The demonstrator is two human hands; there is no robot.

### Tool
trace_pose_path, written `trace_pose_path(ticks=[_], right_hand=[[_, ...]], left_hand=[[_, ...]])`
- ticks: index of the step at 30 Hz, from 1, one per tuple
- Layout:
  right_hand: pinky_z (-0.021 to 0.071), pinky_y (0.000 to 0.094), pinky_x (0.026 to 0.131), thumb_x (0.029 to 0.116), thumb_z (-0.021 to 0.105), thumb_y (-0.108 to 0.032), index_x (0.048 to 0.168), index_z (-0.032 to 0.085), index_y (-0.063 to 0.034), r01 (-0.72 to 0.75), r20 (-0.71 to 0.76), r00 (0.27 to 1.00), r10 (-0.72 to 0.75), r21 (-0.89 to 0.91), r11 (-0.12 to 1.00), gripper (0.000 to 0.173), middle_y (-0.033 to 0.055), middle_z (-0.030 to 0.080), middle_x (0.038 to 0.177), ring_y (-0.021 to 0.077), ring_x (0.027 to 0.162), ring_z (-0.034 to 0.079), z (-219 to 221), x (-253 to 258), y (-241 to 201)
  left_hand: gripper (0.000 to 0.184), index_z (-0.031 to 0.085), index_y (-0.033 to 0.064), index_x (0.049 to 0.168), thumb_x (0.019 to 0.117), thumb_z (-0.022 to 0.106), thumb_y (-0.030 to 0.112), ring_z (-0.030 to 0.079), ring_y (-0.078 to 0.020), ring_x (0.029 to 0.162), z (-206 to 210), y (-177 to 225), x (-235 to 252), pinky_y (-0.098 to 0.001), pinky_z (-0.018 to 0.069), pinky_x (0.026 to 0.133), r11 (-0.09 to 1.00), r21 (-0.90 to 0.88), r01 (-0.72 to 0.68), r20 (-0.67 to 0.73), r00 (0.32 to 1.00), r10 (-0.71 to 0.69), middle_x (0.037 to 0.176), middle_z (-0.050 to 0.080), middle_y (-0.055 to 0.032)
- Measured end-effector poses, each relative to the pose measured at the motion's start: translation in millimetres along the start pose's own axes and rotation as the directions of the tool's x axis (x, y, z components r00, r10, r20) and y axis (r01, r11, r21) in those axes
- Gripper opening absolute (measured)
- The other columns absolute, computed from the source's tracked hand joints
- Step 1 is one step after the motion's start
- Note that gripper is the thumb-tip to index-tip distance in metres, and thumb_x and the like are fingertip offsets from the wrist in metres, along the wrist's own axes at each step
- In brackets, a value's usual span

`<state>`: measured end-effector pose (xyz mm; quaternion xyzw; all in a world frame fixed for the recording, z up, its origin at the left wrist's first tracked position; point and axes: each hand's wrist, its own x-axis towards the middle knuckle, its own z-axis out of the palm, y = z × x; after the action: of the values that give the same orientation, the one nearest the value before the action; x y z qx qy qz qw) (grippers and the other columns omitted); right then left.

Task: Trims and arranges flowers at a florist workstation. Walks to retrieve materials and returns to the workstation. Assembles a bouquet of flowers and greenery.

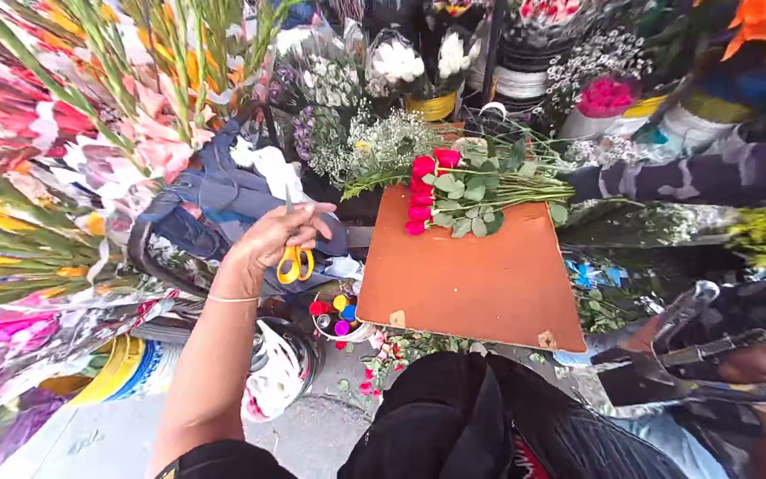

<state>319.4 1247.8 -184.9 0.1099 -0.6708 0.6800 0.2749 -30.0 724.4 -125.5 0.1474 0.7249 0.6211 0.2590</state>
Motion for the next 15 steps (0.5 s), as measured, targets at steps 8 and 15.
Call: trace_pose_path(ticks=[8, 15], right_hand=[[0.0443, 0.0081, 0.050, 0.0937, 0.074, -0.025, 0.112, 0.068, -0.0253, -0.040, 0.004, 0.999, 0.040, -0.003, 0.999, 0.019, -0.0123, 0.068, 0.100, -0.0068, 0.064, 0.056, 33.5, 21.5, -10.8], [0.0416, 0.0084, 0.050, 0.0951, 0.071, -0.017, 0.105, 0.066, -0.0225, -0.048, 0.032, 0.998, 0.046, 0.079, 0.996, 0.012, -0.0096, 0.066, 0.093, -0.0068, 0.062, 0.052, 70.6, 48.5, -5.3]], left_hand=[[0.044, 0.061, 0.0050, 0.135, 0.1085, 0.031, 0.025, 0.054, -0.0003, 0.053, 64.8, -101.8, -17.7, -0.0170, 0.0493, 0.054, 0.978, -0.129, 0.162, 0.197, 0.971, -0.135, 0.087, 0.073, -0.0013], [0.037, 0.062, 0.0080, 0.137, 0.1063, 0.053, 0.026, 0.045, 0.0050, 0.054, 165.4, -71.4, 8.0, -0.0130, 0.0407, 0.051, 0.992, -0.083, -0.099, 0.404, 0.906, 0.124, 0.106, 0.072, 0.0025]])
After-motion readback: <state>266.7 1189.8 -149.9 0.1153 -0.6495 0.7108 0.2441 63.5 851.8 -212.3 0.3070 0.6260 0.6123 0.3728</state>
